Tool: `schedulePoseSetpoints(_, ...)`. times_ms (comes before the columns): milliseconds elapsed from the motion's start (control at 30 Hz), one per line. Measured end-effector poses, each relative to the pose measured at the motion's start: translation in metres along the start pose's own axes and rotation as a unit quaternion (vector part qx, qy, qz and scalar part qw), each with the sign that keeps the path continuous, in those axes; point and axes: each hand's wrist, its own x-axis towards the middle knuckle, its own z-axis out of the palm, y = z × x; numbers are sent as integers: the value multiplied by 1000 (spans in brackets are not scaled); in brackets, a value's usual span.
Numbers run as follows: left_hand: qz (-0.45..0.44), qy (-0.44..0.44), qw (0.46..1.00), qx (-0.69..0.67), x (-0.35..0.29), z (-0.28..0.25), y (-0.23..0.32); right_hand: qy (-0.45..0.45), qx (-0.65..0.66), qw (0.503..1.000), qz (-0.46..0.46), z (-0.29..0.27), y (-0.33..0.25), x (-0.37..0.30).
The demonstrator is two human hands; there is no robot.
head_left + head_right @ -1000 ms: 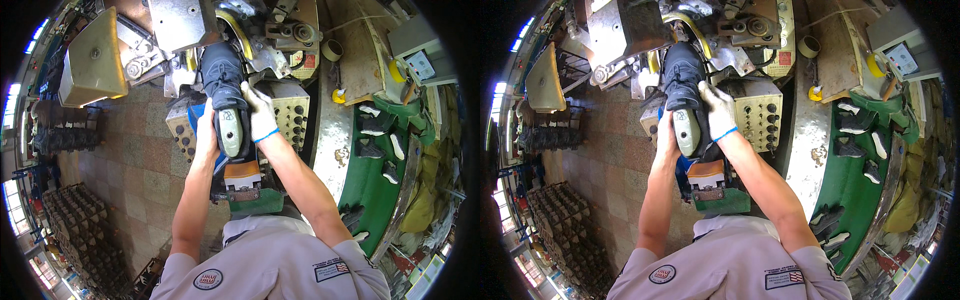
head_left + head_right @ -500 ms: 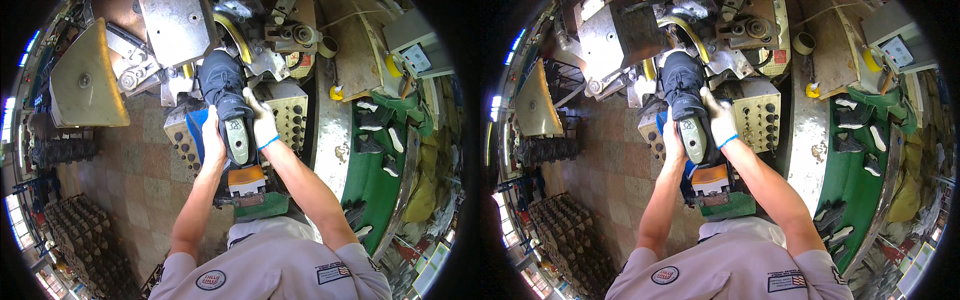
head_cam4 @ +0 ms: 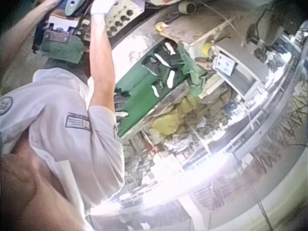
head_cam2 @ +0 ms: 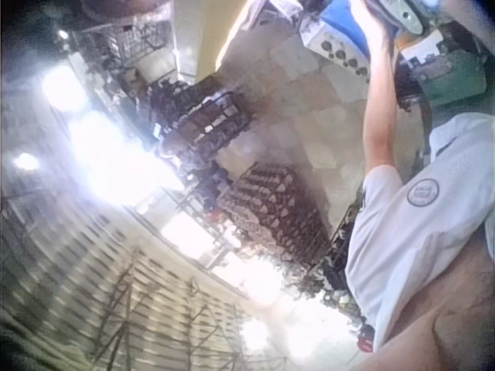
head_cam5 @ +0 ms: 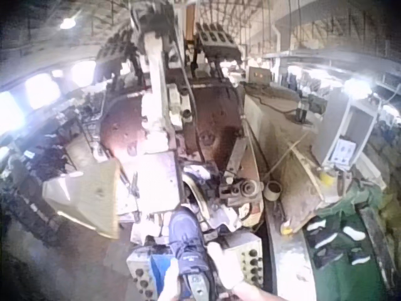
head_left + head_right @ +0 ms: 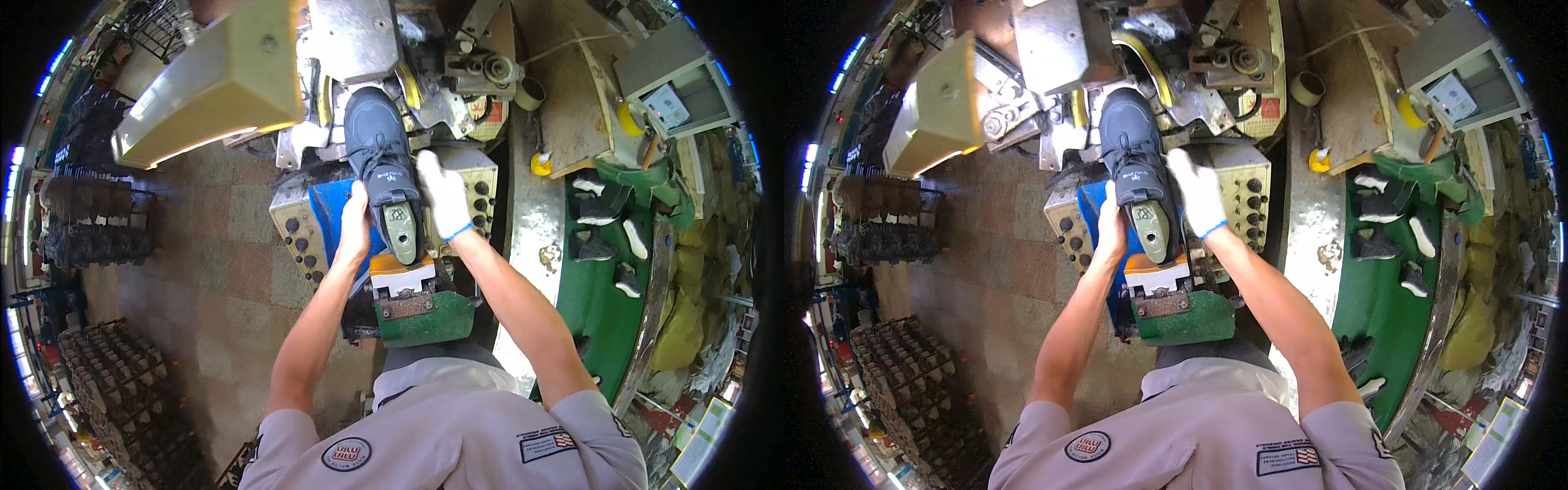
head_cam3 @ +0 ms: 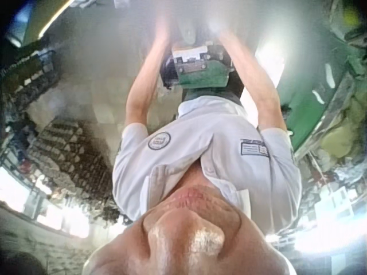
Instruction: The person places a shoe upper onto a machine, operates the controls, removes the shoe, and then places it on a conveyor belt.
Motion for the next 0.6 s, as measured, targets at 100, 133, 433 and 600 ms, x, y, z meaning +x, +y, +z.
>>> schedulePoseSetpoints(100,33,59,979,192,-32,-38,-18,-93,344,933,55,-78,30,-20)
schedulePoseSetpoints(133,21,102,938,330,-51,-51,-43,-122,377,918,20,-112,47,-33)
schedulePoseSetpoints(433,13,0,824,566,-105,-114,-172,111,168,962,185,-237,89,-138)
schedulePoseSetpoints(600,31,-47,740,671,-98,-117,-153,50,204,964,162,-205,77,-136)
